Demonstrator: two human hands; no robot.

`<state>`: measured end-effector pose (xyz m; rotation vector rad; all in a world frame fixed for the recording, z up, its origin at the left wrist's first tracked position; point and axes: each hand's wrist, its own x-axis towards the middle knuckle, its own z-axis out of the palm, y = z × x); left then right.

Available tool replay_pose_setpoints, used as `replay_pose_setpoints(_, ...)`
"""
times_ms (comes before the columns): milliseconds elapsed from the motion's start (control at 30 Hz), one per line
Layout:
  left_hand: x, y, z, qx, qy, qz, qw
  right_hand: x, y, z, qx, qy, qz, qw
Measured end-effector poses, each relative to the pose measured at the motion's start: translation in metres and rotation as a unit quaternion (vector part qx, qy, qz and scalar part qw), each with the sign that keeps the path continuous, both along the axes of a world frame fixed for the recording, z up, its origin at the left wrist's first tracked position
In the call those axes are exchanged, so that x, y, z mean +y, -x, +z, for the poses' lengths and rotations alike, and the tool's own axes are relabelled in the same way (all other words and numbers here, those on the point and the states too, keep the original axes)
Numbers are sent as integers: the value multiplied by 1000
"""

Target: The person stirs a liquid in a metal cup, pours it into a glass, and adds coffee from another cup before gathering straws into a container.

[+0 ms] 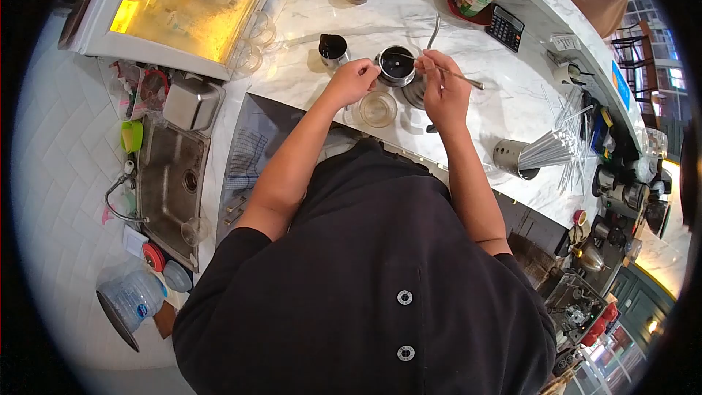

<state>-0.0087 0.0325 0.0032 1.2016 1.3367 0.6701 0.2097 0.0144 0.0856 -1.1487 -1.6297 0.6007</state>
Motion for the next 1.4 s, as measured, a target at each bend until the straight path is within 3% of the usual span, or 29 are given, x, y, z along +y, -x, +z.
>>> replay_pose_setpoints(133, -1, -1, -4, 21, -34, 0, 999, -5, -9, -2, 32, 23, -16, 999)
replay_pose_setpoints(467, -1, -1, -9, 47, -55, 13, 997, -5, 0, 0, -18, -4, -4, 1000)
replay_pose_setpoints(533, 1, -1, -6, 46, -45, 12, 998, -6, -6, -3, 32, 11, -5, 999)
replay_pose_setpoints(700, 5, 1, -4, 96, -63, -5, 993, -19, -11, -2, 30, 31, -2, 999)
replay_pose_setpoints(800, 5, 2, -1, 92, -30, -21, 995, -16, -3, 4, -55, -9, 21, 998)
replay_pose_setpoints(933, 7, 3, -7, 46, -8, -17, 999, -9, -6, 2, -30, 3, 0, 1000)
replay_pose_setpoints(1100, 11, 7, -19, 77, -26, -34, 996, -23, -10, 2, 3, 13, -18, 1000)
replay_pose_setpoints(1400, 14, 6, -12, 109, -15, -47, 993, -20, 6, 9, -40, -13, -47, 998)
